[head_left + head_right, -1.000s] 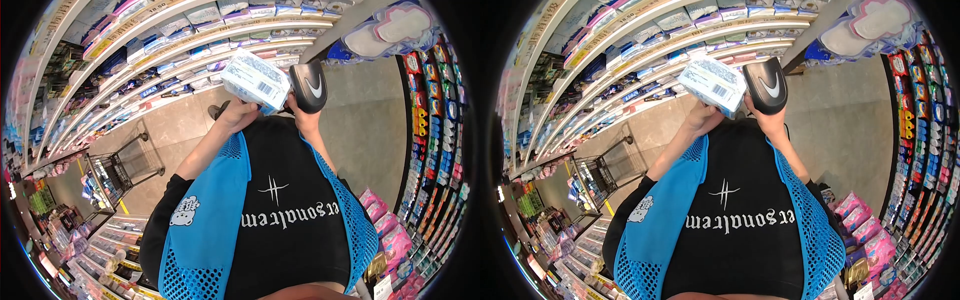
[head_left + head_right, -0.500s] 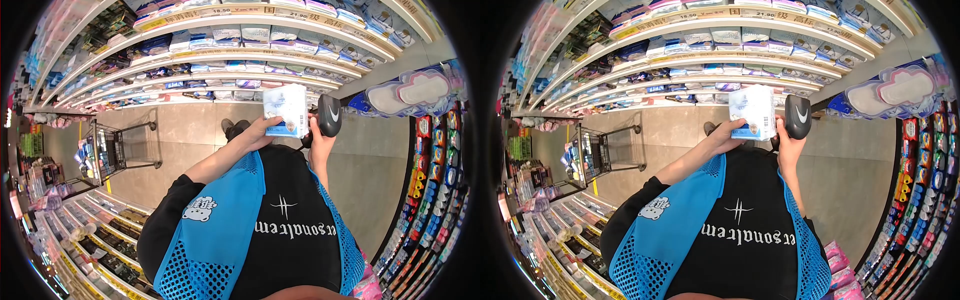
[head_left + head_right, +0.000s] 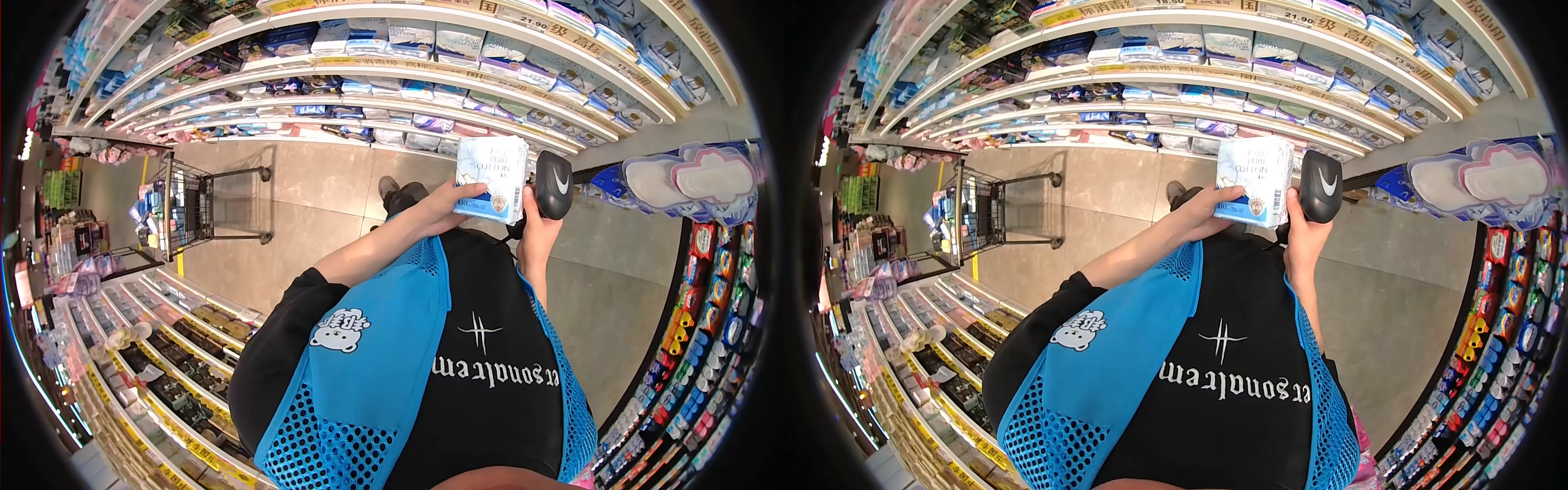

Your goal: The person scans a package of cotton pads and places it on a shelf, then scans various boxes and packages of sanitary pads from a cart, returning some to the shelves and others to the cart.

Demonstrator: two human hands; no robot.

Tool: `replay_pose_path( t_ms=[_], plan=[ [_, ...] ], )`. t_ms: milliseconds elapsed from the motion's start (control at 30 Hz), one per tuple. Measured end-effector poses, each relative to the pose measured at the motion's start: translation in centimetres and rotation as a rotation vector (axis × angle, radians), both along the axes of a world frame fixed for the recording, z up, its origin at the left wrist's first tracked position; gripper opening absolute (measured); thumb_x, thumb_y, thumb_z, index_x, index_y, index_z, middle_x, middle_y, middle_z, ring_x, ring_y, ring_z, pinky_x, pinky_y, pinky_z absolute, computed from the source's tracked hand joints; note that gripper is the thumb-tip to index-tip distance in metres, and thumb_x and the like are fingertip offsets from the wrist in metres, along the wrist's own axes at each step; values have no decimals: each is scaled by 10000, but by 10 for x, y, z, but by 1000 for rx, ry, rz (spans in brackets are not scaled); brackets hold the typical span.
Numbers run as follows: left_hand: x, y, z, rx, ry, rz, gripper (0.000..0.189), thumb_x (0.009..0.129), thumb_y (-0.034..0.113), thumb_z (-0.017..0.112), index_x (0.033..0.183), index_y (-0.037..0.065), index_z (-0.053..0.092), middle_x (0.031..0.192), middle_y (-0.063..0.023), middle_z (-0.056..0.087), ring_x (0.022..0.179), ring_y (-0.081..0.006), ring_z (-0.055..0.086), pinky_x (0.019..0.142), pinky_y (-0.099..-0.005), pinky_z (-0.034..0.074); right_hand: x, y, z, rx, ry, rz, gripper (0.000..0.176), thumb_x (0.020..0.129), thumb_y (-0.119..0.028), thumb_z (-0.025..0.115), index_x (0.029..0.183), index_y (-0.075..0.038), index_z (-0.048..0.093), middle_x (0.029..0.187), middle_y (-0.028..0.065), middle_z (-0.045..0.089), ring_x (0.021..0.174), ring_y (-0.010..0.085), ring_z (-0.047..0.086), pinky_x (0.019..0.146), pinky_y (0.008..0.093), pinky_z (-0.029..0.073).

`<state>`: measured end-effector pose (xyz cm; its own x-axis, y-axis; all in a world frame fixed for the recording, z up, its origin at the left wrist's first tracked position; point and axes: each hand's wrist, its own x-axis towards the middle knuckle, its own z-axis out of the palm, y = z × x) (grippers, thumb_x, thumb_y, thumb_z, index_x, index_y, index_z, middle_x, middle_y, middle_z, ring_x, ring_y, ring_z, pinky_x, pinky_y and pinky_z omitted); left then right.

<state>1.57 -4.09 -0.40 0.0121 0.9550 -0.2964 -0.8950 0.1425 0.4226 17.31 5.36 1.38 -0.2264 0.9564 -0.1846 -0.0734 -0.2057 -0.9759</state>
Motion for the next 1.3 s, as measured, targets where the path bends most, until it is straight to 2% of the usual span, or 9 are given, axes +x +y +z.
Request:
replay_pose_path(
  t_ms=[133, 467, 733, 833, 967, 1033, 1133, 1200, 1300],
  plan=[
    [0, -1, -11, -29, -39, -1, 587, 910, 199, 725, 1413, 64, 453, 1339, -102, 595, 1232, -233, 591, 1075, -411, 459, 1, 1, -5, -10, -1, 10, 215, 886, -74, 758, 1059, 22, 674, 971, 51, 694, 875, 109, 624, 802, 273, 495],
    [2, -2, -8, -41, 0, 13, 557, 923, 241, 711, 1395, 43, 491, 1338, -101, 607, 1231, -226, 588, 1094, -395, 430, 7, 5, -14, -44, 11, 47, 263, 894, -34, 733, 1144, 5, 659, 1040, 52, 685, 937, 110, 622, 839, 267, 491],
    [0, -8, -5, -79, 9, 37, 533, 921, 240, 712, 1375, 46, 512, 1311, -93, 625, 1202, -215, 608, 1059, -378, 457, 0, 4, -9, -53, 43, 101, 239, 901, -21, 725, 1127, -2, 652, 1035, 36, 664, 928, 98, 607, 830, 254, 481],
    [-7, -12, 2, -202, -85, 51, 541, 919, 234, 709, 1380, 39, 503, 1307, -104, 626, 1209, -220, 607, 1061, -384, 462, -7, 3, -9, -28, 56, 112, 185, 898, -29, 731, 1069, -1, 666, 990, 29, 674, 889, 91, 604, 800, 251, 477],
    [-31, -20, -21, -131, 175, 142, 566, 908, 209, 725, 1378, 11, 479, 1282, -135, 624, 1139, -232, 647, 988, -371, 531, -19, 2, 0, -69, 16, 175, 123, 903, -46, 720, 1013, -1, 692, 877, 31, 687, 736, 63, 591, 644, 217, 455],
    [-59, -30, -40, -220, 249, 203, 563, 870, 158, 765, 1344, 5, 502, 1255, -129, 642, 1120, -231, 656, 963, -384, 547, -24, 1, 2, -112, 9, 226, 110, 904, -45, 704, 1004, 0, 698, 813, 35, 684, 638, 50, 568, 542, 207, 417],
    [-124, -49, -74, -298, 467, 323, 624, 802, 89, 820, 1336, 22, 506, 1241, -118, 648, 1111, -218, 656, 926, -388, 567, -33, -1, 4, -113, 22, 253, 109, 901, -35, 701, 1002, 5, 695, 820, 37, 684, 646, 59, 575, 555, 210, 427],
    [-170, -57, -68, -407, 655, 471, 656, 774, 64, 835, 1338, 22, 501, 1232, -115, 650, 1106, -214, 655, 916, -372, 569, -35, 0, -2, -109, 24, 300, 152, 897, -4, 683, 1046, -1, 649, 921, 79, 693, 719, 108, 627, 573, 227, 439],
    [-259, -65, -94, -326, 872, 660, 748, 705, 66, 883, 1330, 0, 477, 1232, -126, 643, 1134, -221, 633, 963, -352, 533, -43, 0, -10, -112, -1, 332, 175, 894, 14, 674, 1060, -4, 625, 966, 101, 698, 741, 131, 651, 582, 237, 447]
  ],
)
